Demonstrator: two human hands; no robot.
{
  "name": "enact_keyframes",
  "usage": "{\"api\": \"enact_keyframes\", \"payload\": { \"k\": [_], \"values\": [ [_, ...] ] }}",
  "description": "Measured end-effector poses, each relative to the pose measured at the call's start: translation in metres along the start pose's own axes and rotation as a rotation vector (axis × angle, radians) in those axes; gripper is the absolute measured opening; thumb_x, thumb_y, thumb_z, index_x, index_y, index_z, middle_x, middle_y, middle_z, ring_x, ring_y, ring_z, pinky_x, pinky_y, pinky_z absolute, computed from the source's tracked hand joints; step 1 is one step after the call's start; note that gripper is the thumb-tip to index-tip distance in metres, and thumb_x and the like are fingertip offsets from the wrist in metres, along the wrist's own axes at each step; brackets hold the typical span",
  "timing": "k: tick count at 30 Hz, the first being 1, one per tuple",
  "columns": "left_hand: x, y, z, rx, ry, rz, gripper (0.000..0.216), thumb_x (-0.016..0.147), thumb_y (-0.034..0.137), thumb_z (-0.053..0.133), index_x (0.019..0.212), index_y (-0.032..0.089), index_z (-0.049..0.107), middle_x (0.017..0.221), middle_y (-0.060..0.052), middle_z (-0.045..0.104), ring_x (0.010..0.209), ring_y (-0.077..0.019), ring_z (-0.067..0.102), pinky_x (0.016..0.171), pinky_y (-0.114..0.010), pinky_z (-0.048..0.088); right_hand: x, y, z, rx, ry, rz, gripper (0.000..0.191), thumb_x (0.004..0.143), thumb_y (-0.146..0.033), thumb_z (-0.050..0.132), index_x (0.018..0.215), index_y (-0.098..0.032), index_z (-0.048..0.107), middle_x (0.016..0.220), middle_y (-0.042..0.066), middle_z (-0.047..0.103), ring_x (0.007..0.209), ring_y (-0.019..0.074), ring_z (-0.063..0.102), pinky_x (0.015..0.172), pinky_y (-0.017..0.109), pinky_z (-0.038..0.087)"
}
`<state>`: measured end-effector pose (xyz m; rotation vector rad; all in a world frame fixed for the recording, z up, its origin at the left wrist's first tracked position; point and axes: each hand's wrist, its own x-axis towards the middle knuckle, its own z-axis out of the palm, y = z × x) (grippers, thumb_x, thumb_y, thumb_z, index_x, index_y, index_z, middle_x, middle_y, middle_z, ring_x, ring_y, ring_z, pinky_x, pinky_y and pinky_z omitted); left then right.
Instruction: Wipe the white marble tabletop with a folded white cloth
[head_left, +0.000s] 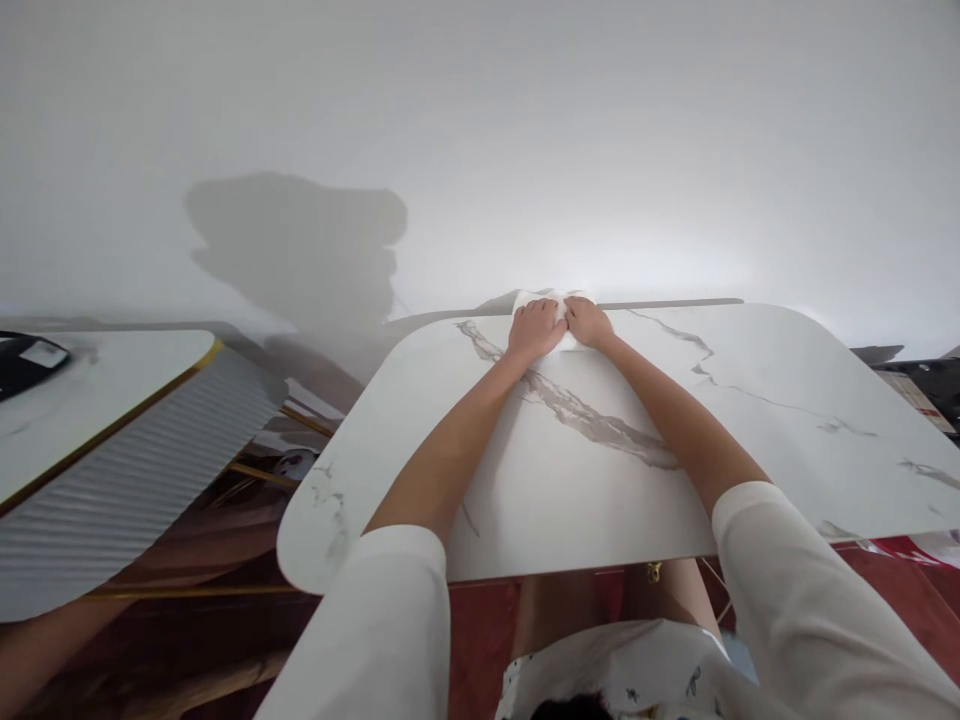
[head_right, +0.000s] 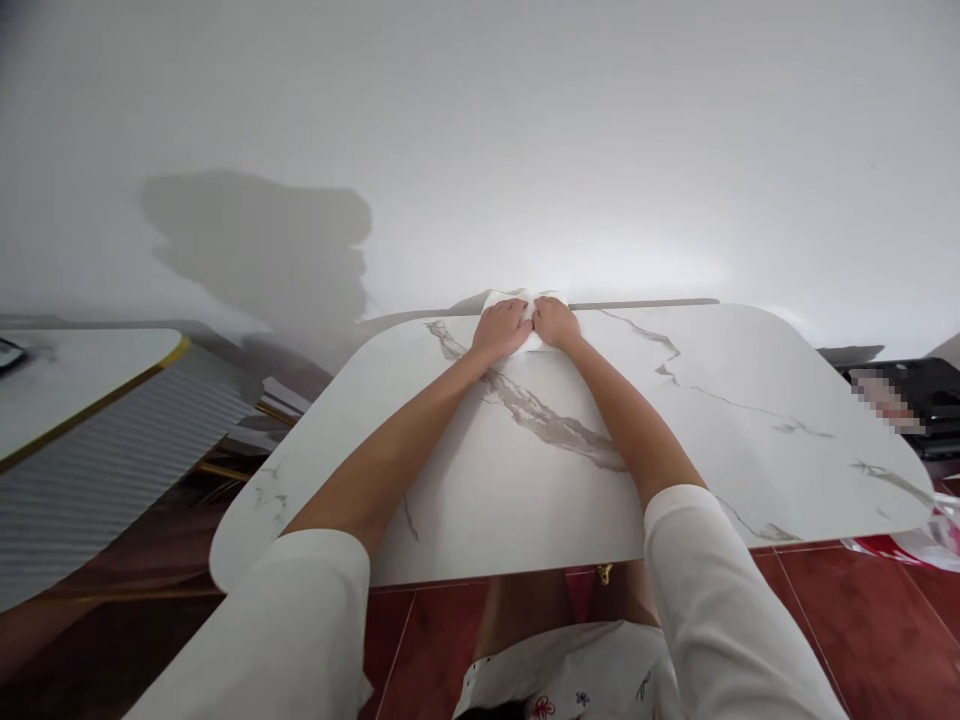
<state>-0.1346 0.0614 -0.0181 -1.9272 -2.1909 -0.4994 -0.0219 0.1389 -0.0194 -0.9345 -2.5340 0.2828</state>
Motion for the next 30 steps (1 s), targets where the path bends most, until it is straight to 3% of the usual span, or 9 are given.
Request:
{"api": "enact_keyframes", "payload": {
  "k": [7,17,23,30],
  "values": [
    [0.012,0.008,0.003,0.003,-0.007,0.062,0.032,0.091,0.026,0.040,0.117,0.015,0.055,0.125,-0.014,0.062,0.120,-0.0288,0.052,0.102,-0.042,0.036,-0.001,0.014,0.000,-0.050,0.037,0.029,0.031,0.096,-0.012,0.028,0.103,-0.012,0.058,0.119,0.017,0.063,0.118,0.0271,0.053,0.103,0.042,0.041],
    [-0.009,0.026,-0.005,-0.056,-0.030,0.164,0.038,0.089,0.024,0.041,0.124,0.015,0.053,0.132,-0.014,0.057,0.128,-0.0270,0.047,0.107,-0.041,0.033,-0.039,0.008,-0.007,-0.101,0.107,0.069,0.034,0.095,-0.010,0.029,0.110,-0.005,0.058,0.122,0.019,0.061,0.121,0.0283,0.050,0.109,0.042,0.036],
    [-0.037,0.027,-0.015,-0.068,-0.057,0.217,0.041,0.088,0.023,0.040,0.127,0.017,0.052,0.136,-0.011,0.056,0.130,-0.0255,0.045,0.110,-0.041,0.032,-0.069,-0.015,-0.011,-0.102,0.104,0.086,0.037,0.094,-0.010,0.028,0.114,-0.004,0.058,0.123,0.022,0.060,0.122,0.0299,0.051,0.109,0.048,0.035],
    [-0.096,0.018,-0.039,-0.030,-0.058,0.219,0.046,0.089,0.024,0.036,0.131,0.014,0.050,0.140,-0.014,0.053,0.132,-0.0262,0.044,0.110,-0.042,0.034,-0.107,-0.060,-0.005,-0.061,0.094,0.061,0.040,0.093,-0.011,0.030,0.121,-0.002,0.056,0.129,0.022,0.058,0.126,0.0300,0.048,0.111,0.048,0.035]
  ]
}}
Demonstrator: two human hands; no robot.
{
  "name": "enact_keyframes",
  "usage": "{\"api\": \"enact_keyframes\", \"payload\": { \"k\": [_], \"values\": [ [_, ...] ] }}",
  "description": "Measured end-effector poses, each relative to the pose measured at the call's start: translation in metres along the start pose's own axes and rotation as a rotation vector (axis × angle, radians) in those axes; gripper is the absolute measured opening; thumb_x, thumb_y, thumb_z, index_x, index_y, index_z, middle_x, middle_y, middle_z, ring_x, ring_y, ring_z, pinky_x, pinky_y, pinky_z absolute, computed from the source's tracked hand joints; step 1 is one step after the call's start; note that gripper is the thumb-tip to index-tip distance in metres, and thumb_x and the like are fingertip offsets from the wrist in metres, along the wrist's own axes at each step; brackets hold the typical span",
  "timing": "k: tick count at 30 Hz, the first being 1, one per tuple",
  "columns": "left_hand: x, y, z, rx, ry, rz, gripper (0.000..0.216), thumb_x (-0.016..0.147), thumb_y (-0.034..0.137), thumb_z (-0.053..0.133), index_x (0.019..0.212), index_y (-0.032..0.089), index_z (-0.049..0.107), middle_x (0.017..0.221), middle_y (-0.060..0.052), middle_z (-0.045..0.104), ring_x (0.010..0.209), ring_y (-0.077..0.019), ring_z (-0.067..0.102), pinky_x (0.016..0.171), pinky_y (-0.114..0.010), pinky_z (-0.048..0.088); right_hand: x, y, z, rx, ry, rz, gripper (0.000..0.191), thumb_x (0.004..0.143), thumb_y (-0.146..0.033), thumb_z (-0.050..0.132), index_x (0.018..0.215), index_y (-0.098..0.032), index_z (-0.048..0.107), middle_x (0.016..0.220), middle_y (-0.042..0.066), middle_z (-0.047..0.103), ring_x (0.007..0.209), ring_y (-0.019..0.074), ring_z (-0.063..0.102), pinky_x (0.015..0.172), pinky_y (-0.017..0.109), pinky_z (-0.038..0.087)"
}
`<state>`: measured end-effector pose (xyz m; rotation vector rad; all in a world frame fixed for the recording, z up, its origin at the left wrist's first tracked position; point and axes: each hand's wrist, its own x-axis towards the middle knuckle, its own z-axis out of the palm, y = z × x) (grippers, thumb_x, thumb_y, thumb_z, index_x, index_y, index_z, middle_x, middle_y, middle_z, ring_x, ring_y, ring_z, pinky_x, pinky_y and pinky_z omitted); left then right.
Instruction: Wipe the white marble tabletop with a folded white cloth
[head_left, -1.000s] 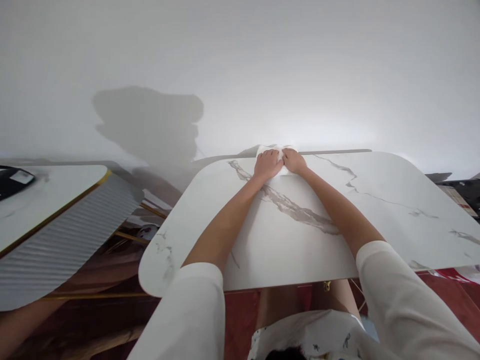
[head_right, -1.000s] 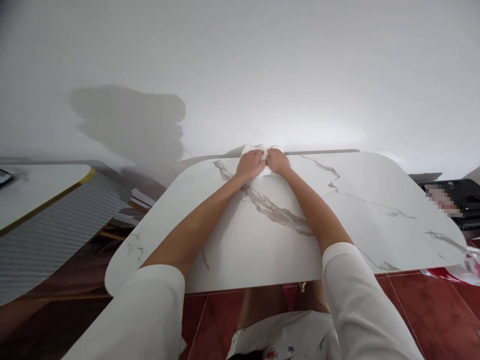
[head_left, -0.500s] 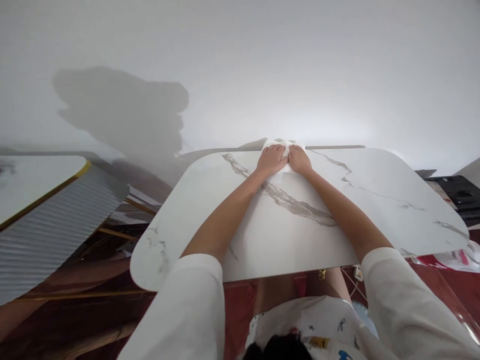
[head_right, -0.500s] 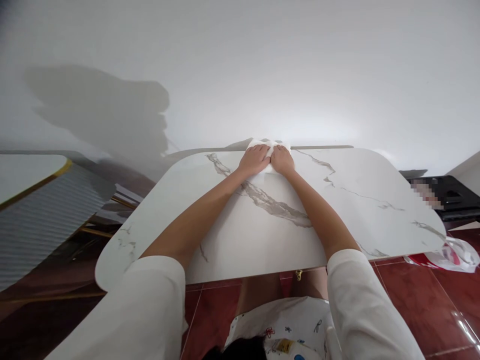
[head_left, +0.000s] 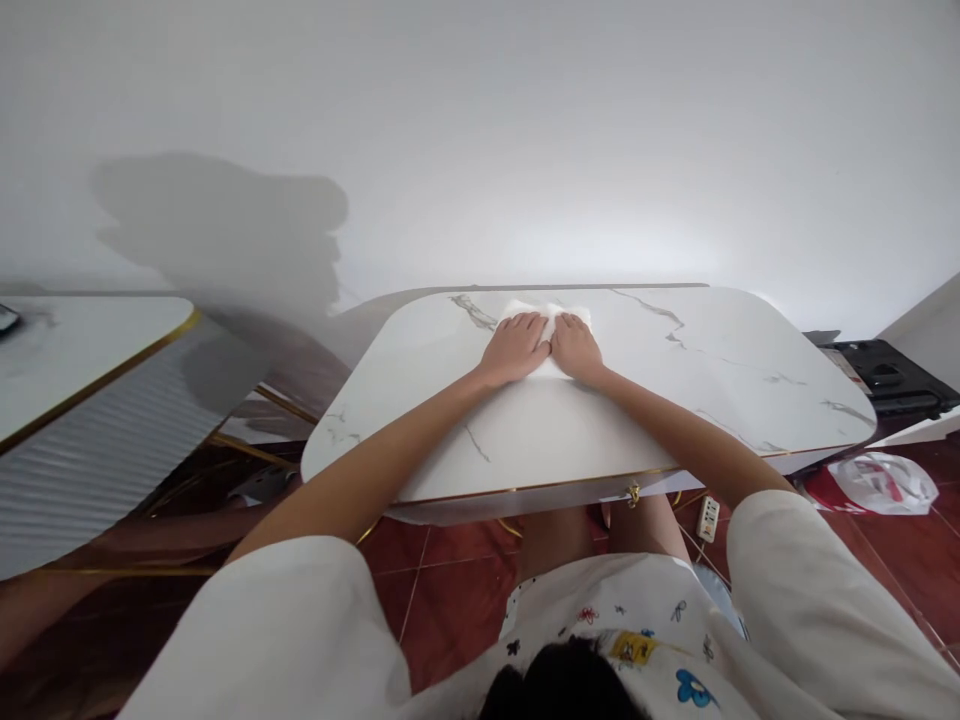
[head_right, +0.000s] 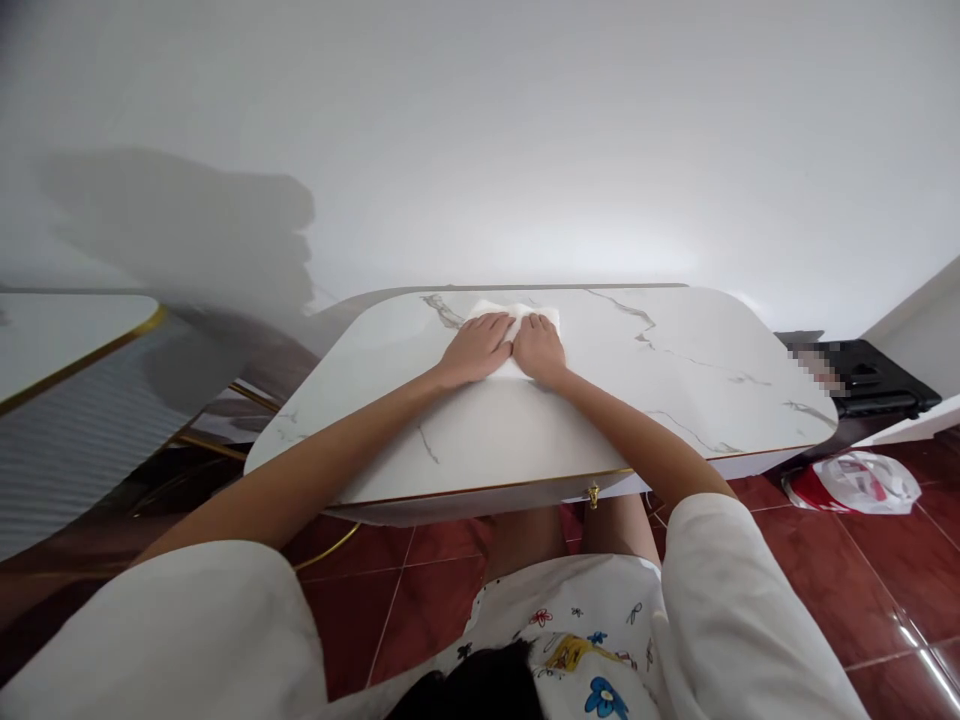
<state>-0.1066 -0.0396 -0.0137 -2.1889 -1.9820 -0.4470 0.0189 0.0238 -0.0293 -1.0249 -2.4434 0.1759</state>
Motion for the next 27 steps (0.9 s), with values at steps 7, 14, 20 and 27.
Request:
{"api": "enact_keyframes", "payload": {
  "k": [7,14,20,27],
  "values": [
    [-0.072,0.020,-0.019,0.088,0.018,-0.083,0.049,0.087,0.027,0.036,0.133,0.015,0.051,0.141,-0.014,0.053,0.133,-0.0272,0.044,0.112,-0.043,0.033,-0.054,-0.044,-0.015,0.028,-0.072,-0.083,0.040,0.093,-0.013,0.038,0.128,-0.001,0.053,0.136,0.024,0.053,0.132,0.0312,0.044,0.112,0.049,0.035],
    [-0.138,0.060,-0.036,0.137,0.001,-0.157,0.055,0.088,0.031,0.034,0.136,0.009,0.050,0.144,-0.018,0.050,0.134,-0.0326,0.044,0.111,-0.049,0.035,-0.116,-0.069,-0.032,0.060,-0.109,-0.146,0.048,0.093,-0.015,0.039,0.136,0.003,0.047,0.144,0.024,0.047,0.138,0.0309,0.040,0.116,0.046,0.032],
    [-0.153,0.093,-0.040,0.154,-0.017,-0.234,0.055,0.088,0.031,0.036,0.135,0.008,0.050,0.145,-0.019,0.049,0.135,-0.0339,0.043,0.111,-0.050,0.034,-0.140,-0.061,-0.042,0.082,-0.118,-0.198,0.049,0.092,-0.015,0.037,0.137,0.000,0.048,0.144,0.022,0.048,0.138,0.0289,0.040,0.116,0.047,0.033],
    [-0.115,0.119,-0.028,0.090,-0.031,-0.194,0.051,0.087,0.030,0.039,0.133,0.009,0.050,0.144,-0.018,0.050,0.134,-0.0333,0.043,0.111,-0.051,0.032,-0.136,-0.010,-0.051,0.062,-0.100,-0.202,0.050,0.093,-0.018,0.030,0.135,0.002,0.049,0.142,0.024,0.050,0.137,0.0299,0.042,0.115,0.050,0.034]
  ]
}}
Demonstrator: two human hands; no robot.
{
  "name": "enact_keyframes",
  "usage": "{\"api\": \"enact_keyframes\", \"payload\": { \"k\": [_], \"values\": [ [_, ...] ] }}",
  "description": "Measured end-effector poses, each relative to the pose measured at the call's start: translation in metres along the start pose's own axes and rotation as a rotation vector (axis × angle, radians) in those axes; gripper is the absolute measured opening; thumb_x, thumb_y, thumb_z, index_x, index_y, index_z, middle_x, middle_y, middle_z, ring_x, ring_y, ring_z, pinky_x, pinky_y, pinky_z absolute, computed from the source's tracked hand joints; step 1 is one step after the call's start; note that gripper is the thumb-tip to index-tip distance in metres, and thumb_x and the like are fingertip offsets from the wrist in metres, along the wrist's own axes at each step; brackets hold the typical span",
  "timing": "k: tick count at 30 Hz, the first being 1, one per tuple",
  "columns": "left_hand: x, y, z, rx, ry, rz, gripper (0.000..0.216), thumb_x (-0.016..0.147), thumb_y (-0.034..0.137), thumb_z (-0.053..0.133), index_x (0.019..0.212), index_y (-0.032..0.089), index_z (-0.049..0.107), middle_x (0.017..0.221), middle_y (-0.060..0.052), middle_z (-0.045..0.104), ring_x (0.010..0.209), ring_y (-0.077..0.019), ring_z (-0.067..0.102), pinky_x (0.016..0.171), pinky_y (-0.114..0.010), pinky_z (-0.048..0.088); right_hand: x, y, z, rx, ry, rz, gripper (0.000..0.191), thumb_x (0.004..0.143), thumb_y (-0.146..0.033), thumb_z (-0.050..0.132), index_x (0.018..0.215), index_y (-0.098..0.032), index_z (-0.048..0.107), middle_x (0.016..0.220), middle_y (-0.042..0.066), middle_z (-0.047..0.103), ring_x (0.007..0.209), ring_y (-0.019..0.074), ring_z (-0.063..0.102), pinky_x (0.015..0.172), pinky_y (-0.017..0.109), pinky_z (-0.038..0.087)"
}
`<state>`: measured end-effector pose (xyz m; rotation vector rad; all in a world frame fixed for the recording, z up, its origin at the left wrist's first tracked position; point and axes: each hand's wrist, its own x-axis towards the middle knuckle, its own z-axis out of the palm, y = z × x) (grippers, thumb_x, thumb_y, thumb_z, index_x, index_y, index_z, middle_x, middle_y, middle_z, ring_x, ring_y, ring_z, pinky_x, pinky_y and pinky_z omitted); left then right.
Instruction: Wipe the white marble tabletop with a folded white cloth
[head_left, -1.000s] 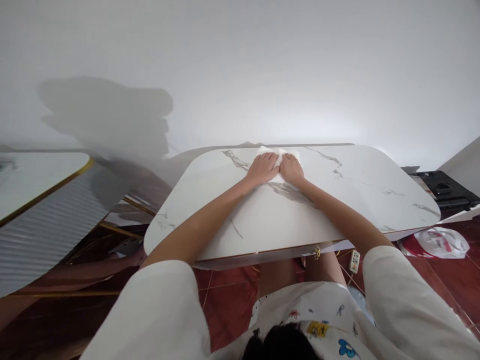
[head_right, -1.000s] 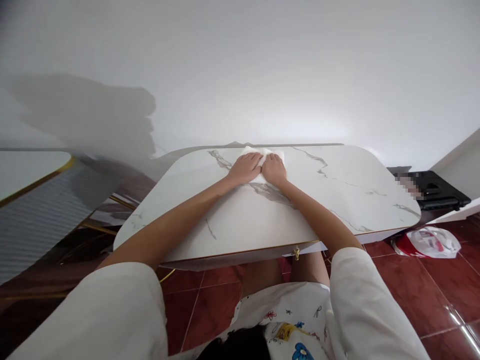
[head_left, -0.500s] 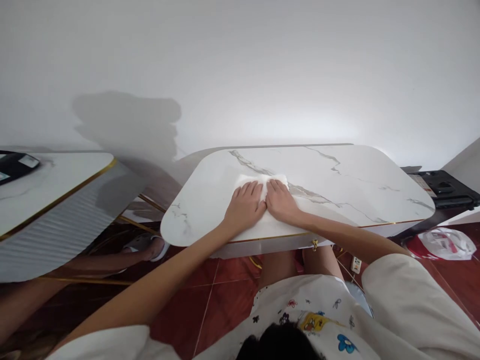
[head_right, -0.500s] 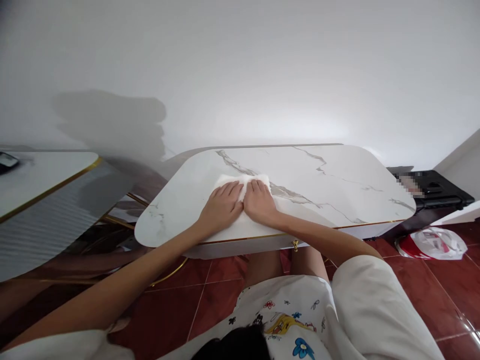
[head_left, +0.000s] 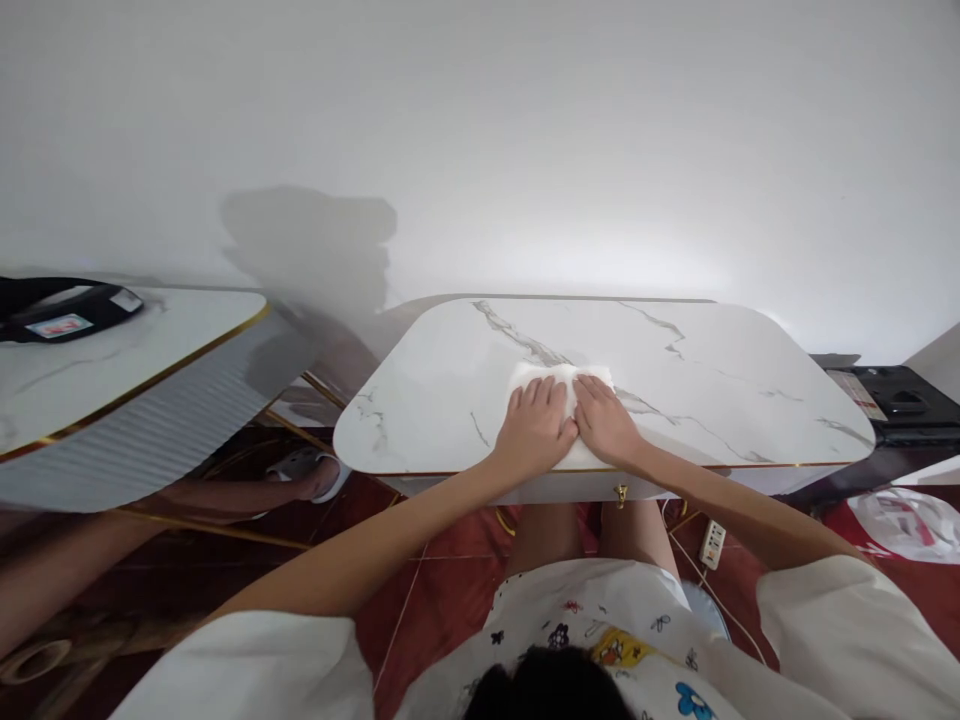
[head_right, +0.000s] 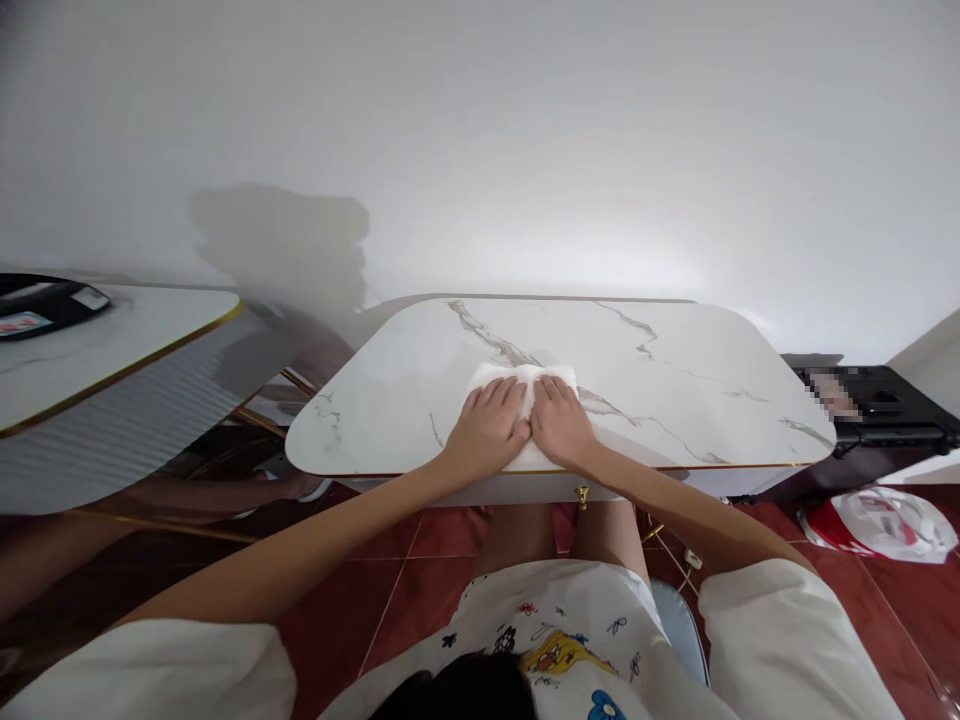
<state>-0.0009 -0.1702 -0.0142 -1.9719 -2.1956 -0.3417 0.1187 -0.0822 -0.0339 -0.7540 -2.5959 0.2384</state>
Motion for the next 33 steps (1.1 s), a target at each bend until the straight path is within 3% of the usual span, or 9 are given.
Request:
{"api": "enact_keyframes", "payload": {
  "k": [5,11,22,33],
  "values": [
    [0.045,0.004,0.009,-0.054,-0.013,0.018,0.045,0.088,0.030,0.041,0.128,0.011,0.052,0.141,-0.016,0.051,0.133,-0.0305,0.043,0.111,-0.047,0.032,0.028,0.045,0.005,-0.031,0.041,-0.030,0.048,0.092,-0.017,0.031,0.132,0.000,0.051,0.139,0.024,0.053,0.134,0.0314,0.045,0.113,0.053,0.035],
    [0.103,-0.019,0.027,-0.089,0.035,-0.048,0.037,0.088,0.030,0.043,0.121,0.017,0.055,0.134,-0.012,0.057,0.128,-0.0277,0.047,0.107,-0.043,0.035,0.092,0.083,0.017,-0.001,0.028,-0.057,0.041,0.092,-0.014,0.033,0.124,-0.002,0.056,0.133,0.024,0.057,0.130,0.0302,0.048,0.115,0.046,0.034],
    [0.184,-0.065,0.054,-0.033,0.097,-0.121,0.036,0.089,0.028,0.041,0.119,0.015,0.056,0.127,-0.015,0.060,0.122,-0.0303,0.049,0.101,-0.046,0.037,0.187,0.111,0.031,0.083,0.011,0.064,0.041,0.091,-0.015,0.035,0.122,-0.008,0.060,0.135,0.015,0.059,0.129,0.0232,0.050,0.113,0.037,0.035],
    [0.232,-0.076,0.064,-0.021,0.097,-0.174,0.036,0.090,0.029,0.038,0.119,0.015,0.056,0.126,-0.015,0.060,0.121,-0.0305,0.050,0.101,-0.046,0.036,0.229,0.141,0.036,0.129,0.000,0.115,0.039,0.091,-0.018,0.036,0.121,-0.012,0.061,0.135,0.013,0.059,0.126,0.0240,0.052,0.109,0.039,0.039]
  ]
}}
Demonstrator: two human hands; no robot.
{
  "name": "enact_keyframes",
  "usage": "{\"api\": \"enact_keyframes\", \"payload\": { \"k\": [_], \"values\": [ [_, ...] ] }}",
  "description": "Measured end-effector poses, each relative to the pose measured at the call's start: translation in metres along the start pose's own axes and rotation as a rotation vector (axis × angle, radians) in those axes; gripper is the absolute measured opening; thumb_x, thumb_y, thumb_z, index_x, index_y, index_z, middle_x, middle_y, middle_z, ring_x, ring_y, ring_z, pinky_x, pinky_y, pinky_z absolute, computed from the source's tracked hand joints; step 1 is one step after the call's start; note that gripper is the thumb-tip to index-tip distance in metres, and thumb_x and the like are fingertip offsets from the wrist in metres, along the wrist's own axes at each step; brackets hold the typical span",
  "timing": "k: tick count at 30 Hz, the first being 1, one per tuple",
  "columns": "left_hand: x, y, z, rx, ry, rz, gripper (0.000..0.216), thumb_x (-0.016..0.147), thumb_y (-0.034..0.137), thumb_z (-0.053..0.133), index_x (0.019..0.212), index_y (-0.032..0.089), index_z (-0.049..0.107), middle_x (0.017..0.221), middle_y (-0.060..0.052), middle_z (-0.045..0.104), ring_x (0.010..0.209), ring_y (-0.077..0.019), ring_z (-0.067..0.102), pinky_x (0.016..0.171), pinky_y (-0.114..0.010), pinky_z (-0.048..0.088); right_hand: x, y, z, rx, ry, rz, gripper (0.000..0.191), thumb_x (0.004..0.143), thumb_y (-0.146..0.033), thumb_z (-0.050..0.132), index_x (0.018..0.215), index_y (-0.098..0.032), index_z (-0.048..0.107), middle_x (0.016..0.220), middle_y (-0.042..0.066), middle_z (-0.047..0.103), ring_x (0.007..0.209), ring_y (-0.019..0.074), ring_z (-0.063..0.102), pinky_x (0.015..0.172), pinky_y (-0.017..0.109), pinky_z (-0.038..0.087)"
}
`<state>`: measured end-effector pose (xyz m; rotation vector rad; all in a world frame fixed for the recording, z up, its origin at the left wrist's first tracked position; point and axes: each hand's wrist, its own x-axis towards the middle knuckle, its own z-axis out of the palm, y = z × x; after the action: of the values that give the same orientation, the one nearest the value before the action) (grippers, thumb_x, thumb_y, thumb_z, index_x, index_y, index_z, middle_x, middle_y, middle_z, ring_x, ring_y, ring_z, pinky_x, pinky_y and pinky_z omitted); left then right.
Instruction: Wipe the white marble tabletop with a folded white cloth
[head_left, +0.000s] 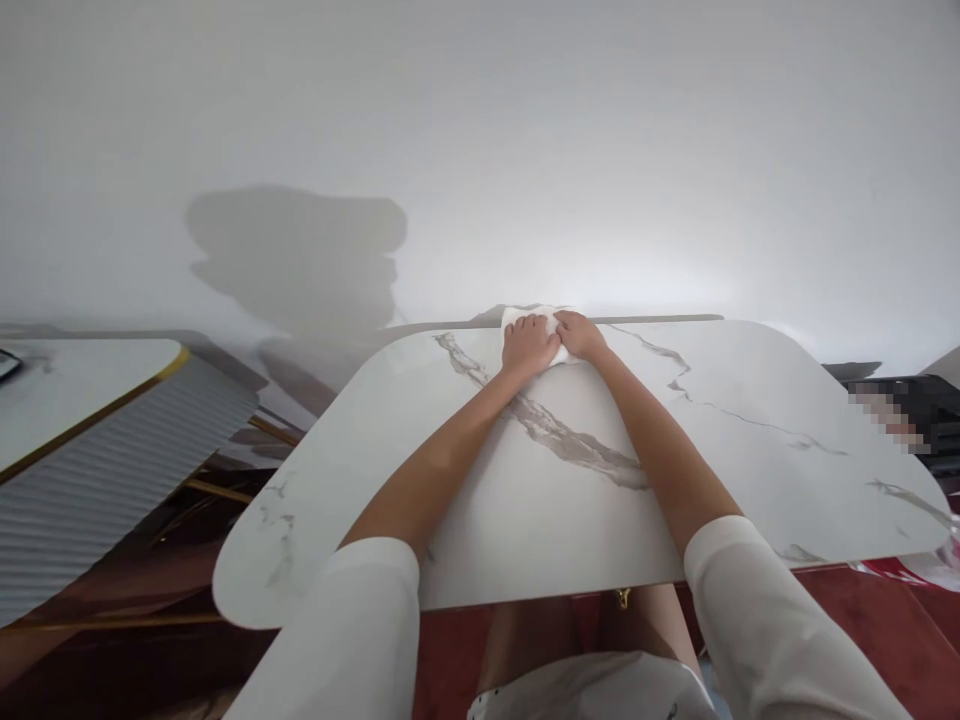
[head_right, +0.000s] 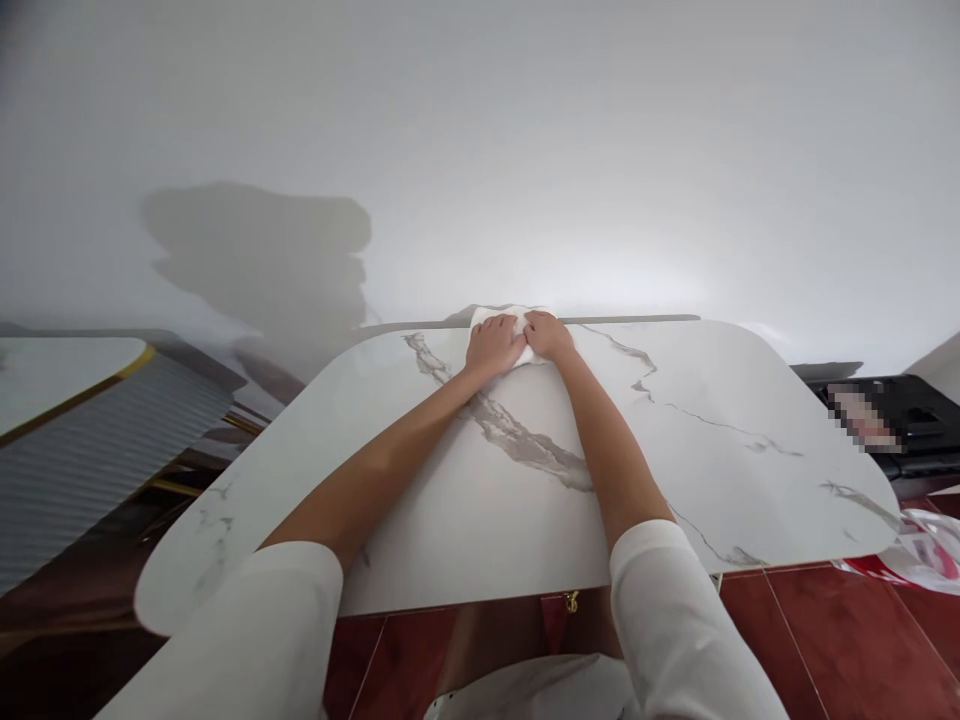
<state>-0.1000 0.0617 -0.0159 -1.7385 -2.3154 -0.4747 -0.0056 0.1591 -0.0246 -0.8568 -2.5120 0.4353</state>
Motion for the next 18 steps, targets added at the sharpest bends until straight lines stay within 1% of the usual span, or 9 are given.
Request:
{"api": "enact_keyframes", "payload": {
  "k": [5,8,10,13,18],
  "values": [
    [0.017,0.011,0.007,0.003,-0.028,0.025,0.036,0.091,0.031,0.037,0.117,0.016,0.056,0.125,-0.015,0.060,0.121,-0.0308,0.050,0.101,-0.045,0.036,0.000,0.014,-0.010,-0.027,-0.004,0.032,0.032,0.091,-0.018,0.034,0.105,-0.016,0.063,0.121,0.012,0.065,0.114,0.0273,0.058,0.099,0.043,0.045],
    [0.023,0.021,0.011,-0.017,-0.045,0.051,0.035,0.091,0.030,0.037,0.117,0.016,0.056,0.125,-0.015,0.060,0.121,-0.0311,0.050,0.101,-0.046,0.036,-0.004,0.024,-0.017,-0.049,-0.004,0.058,0.030,0.091,-0.018,0.033,0.101,-0.017,0.061,0.117,0.013,0.066,0.110,0.0285,0.059,0.095,0.044,0.047],
    [0.025,0.025,0.012,-0.036,-0.049,0.070,0.035,0.091,0.030,0.037,0.117,0.017,0.056,0.126,-0.015,0.060,0.122,-0.0309,0.050,0.102,-0.047,0.035,-0.007,0.028,-0.019,-0.060,0.005,0.070,0.030,0.092,-0.018,0.032,0.102,-0.016,0.060,0.118,0.013,0.066,0.111,0.0282,0.058,0.096,0.045,0.046],
    [0.023,0.028,0.012,-0.060,-0.046,0.095,0.035,0.090,0.030,0.039,0.119,0.019,0.055,0.129,-0.013,0.059,0.124,-0.0298,0.048,0.104,-0.046,0.034,-0.014,0.029,-0.020,-0.076,0.037,0.062,0.031,0.091,-0.015,0.032,0.107,-0.015,0.058,0.124,0.014,0.062,0.119,0.0273,0.054,0.103,0.044,0.042],
    [0.004,0.029,0.007,-0.077,-0.039,0.129,0.036,0.091,0.030,0.040,0.123,0.020,0.053,0.134,-0.011,0.057,0.127,-0.0279,0.047,0.104,-0.043,0.034,-0.034,0.021,-0.018,-0.081,0.072,0.072,0.037,0.092,-0.014,0.032,0.120,-0.011,0.055,0.137,0.016,0.055,0.131,0.0256,0.045,0.113,0.043,0.034]
  ]
}}
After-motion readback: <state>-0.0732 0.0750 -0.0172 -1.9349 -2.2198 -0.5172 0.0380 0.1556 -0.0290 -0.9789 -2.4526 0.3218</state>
